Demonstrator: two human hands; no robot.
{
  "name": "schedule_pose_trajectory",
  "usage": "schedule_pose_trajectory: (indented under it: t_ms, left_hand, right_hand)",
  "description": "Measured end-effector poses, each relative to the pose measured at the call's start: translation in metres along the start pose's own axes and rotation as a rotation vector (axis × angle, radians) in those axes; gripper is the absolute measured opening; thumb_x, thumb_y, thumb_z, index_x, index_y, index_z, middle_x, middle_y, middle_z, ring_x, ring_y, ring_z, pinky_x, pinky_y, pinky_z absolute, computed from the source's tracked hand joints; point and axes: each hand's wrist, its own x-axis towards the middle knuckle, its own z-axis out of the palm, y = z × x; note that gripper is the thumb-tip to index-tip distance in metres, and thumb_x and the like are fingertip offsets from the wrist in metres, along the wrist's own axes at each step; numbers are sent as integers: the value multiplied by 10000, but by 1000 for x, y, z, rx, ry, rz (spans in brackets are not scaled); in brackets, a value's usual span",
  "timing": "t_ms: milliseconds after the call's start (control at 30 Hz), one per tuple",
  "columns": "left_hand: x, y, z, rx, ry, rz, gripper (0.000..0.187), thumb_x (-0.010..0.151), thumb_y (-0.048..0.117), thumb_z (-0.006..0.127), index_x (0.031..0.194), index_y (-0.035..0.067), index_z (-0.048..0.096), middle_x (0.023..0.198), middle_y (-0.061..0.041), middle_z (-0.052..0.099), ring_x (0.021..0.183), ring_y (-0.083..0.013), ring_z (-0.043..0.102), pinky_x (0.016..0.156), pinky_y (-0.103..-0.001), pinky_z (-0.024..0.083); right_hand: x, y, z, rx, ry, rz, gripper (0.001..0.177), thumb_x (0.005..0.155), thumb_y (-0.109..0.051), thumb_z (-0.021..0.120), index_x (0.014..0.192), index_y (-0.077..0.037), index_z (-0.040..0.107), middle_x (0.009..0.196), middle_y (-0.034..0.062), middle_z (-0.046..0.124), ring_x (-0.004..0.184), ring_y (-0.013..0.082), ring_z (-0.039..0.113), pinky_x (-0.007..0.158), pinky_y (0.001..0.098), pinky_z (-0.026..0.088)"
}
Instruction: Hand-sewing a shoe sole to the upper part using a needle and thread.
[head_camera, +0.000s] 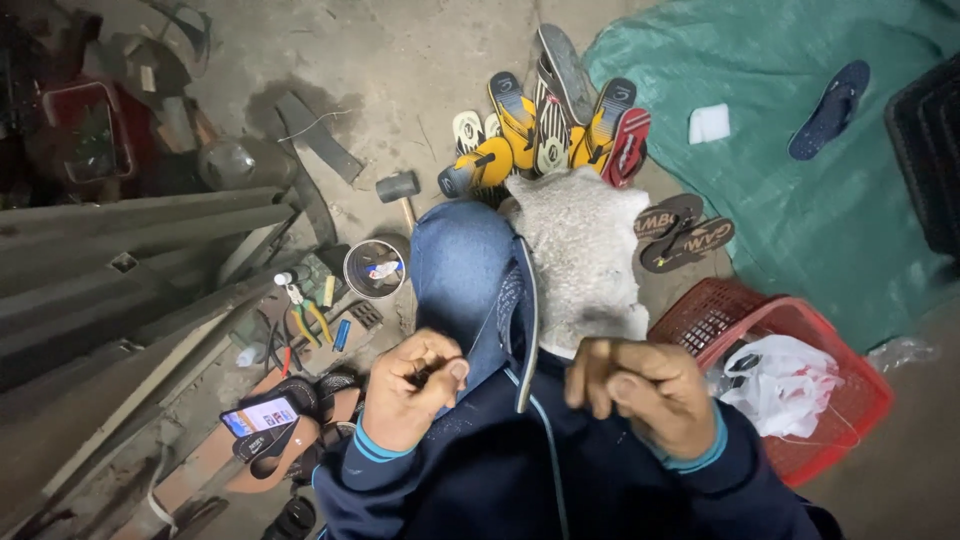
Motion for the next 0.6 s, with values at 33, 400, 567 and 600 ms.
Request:
schedule_pose_trajectory:
  t_ms: [33, 400, 567, 600]
  left_hand:
    - [-1, 0, 3, 2, -2, -3, 115, 853, -109, 608, 878, -7, 655, 665, -51, 637, 540, -85, 518, 528, -195, 420]
    - [-1, -14, 10, 72, 65, -4, 59, 855, -60, 640, 862, -4, 659, 664, -56, 642, 520, -106, 527, 508, -208, 427]
    - [4, -25, 8, 52, 153, 162, 64, 922, 2, 628, 872, -22, 659, 610, -77, 628, 448, -95, 540, 446, -209, 437]
    - [8, -31, 7, 29, 166, 279, 110, 958, 47, 634, 877, -23, 656, 561, -95, 611, 406, -93, 563, 413, -218, 457]
  right_hand:
    - [-6, 1, 5, 2, 4, 0, 357, 1027, -46, 555, 1378, 5, 600, 728, 112, 598, 769, 278, 634, 754, 375, 547]
    - [3, -28, 18, -827, 45, 53, 395, 723, -165, 874, 1042, -13, 696, 1028, 85, 735, 603, 102, 519, 579, 222, 465]
    - [2, 40, 6, -1353, -268, -66, 1032, 816, -507, 762, 1529, 57, 276, 1582, 401, 284, 1251, 515, 583, 845, 506, 608]
    - [5, 52, 2, -1364, -319, -124, 996, 820, -354, 825, 1553, 10, 257, 1582, 444, 219, 1150, 542, 612, 782, 521, 602]
